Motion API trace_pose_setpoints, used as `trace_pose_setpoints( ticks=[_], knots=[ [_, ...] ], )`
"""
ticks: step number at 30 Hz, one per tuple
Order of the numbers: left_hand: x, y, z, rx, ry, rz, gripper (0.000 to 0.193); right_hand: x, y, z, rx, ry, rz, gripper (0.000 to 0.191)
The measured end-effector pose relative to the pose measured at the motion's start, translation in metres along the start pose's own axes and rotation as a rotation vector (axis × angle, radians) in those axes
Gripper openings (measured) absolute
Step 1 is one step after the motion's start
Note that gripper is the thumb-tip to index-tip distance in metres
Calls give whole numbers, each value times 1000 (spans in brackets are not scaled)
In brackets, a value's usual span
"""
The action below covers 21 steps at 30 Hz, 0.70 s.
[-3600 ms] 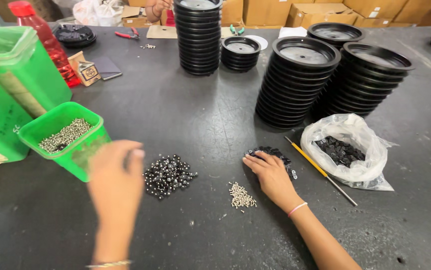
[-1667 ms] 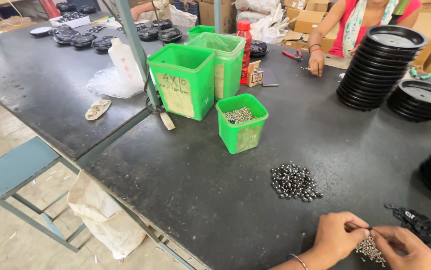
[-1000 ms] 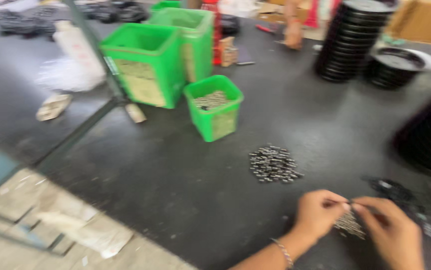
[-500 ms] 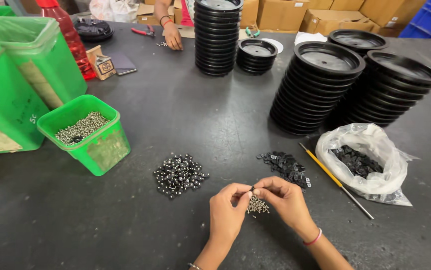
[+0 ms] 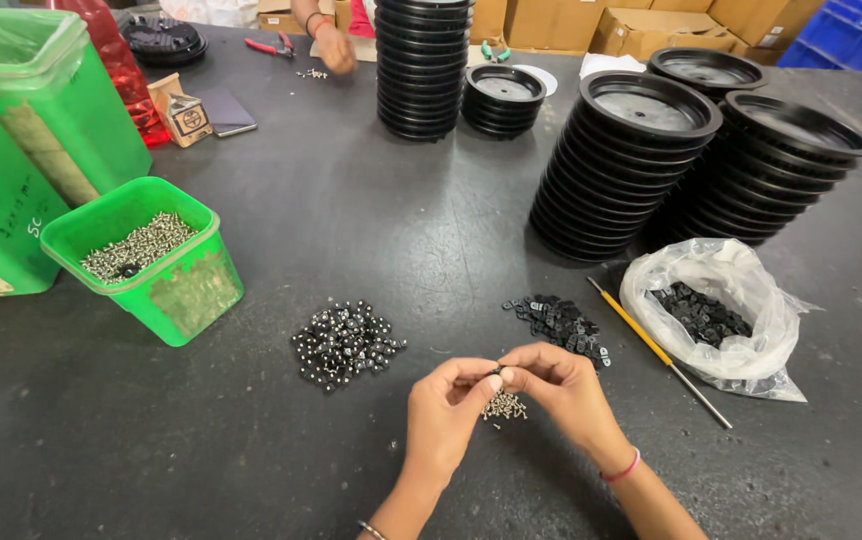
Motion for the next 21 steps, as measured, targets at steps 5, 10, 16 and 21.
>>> trace_pose_setpoints(
  ticks=[5,10,16,21],
  knots=[
    [-12,-2,3,61,-64,-172,15,-14,-14,2,118,-70,-497,19],
    [-11,-10,8,123,-101,-318,12,-20,-4,-1,10,-178,-703,21],
    [-11,-7,5,110,-72,-141,14,-24,6,-5,16,-295,-772,16],
    [-11,-5,4,119,-112,-162,11,-26,11,-6,69,-322,-920,8]
  ],
)
Point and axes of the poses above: each hand's wrist, its own z-axis towards the middle knuckle, its own y-axis out of the palm, x = y × z, the point moved 3 cm from there along z, towards the middle knuckle, and after that the axes turned 8 degrees about y, right-handed, at the moved point
